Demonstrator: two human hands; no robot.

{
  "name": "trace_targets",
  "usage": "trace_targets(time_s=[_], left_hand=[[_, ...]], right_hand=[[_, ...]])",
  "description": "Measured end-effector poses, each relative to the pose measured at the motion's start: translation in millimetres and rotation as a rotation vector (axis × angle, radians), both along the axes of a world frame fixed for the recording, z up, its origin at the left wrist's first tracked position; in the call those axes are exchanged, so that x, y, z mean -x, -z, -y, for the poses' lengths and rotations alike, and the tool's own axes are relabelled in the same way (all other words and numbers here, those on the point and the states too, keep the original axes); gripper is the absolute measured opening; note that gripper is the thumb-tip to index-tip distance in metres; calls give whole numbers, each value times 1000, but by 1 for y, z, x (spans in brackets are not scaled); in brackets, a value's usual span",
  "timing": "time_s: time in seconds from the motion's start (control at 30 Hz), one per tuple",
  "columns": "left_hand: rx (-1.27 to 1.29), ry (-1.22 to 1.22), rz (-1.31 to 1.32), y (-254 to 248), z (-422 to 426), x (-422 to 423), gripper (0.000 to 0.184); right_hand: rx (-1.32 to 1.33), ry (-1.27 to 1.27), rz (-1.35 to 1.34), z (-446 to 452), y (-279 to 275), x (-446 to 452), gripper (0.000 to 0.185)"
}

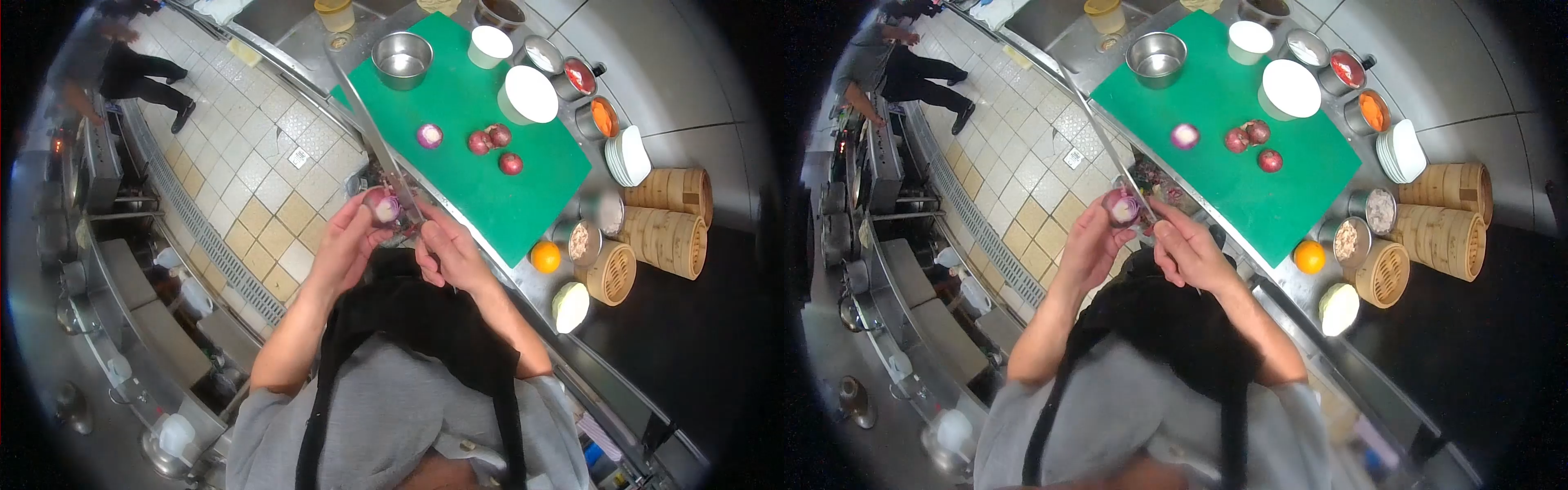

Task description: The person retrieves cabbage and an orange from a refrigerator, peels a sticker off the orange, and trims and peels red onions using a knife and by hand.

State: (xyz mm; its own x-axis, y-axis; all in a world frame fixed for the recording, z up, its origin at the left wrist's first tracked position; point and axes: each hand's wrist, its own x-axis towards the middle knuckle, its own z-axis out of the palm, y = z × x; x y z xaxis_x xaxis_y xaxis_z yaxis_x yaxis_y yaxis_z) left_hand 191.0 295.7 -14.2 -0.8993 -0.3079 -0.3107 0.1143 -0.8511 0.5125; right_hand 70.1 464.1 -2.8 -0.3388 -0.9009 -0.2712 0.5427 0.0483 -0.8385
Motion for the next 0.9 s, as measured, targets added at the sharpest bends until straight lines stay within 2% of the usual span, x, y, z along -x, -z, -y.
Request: trace_targets(time_s=[0.07,0.17,0.27,0.4,0.47,0.6,0.7,0.83,0.9], left_hand=[[202,-3,178,-2,-3,-1,48],[235,-98,189,-14,-9,5,46],[230,-35,275,-16,-10,6,46],[204,-5,263,-3,-4,6,45],[32,13,106,5,-5,9,48],[1,51,-1,20,-5,-2,48],[76,29,-38,27,3,-17,55],[70,89,-141,17,7,-22,53],[32,110,-172,11,8,-20,52]], right_hand=[[-24,5,-27,2,1,-1,51],[-6,36,111,2,-1,-2,51],[-35,8,70,4,-3,-1,50],[-18,-17,3,4,3,-1,50],[9,-5,100,4,1,-1,52],[51,11,239,-1,-4,-1,50],[31,132,444,-10,9,4,42],[-5,143,391,-8,10,7,47],[-55,43,236,-2,-3,6,53]])
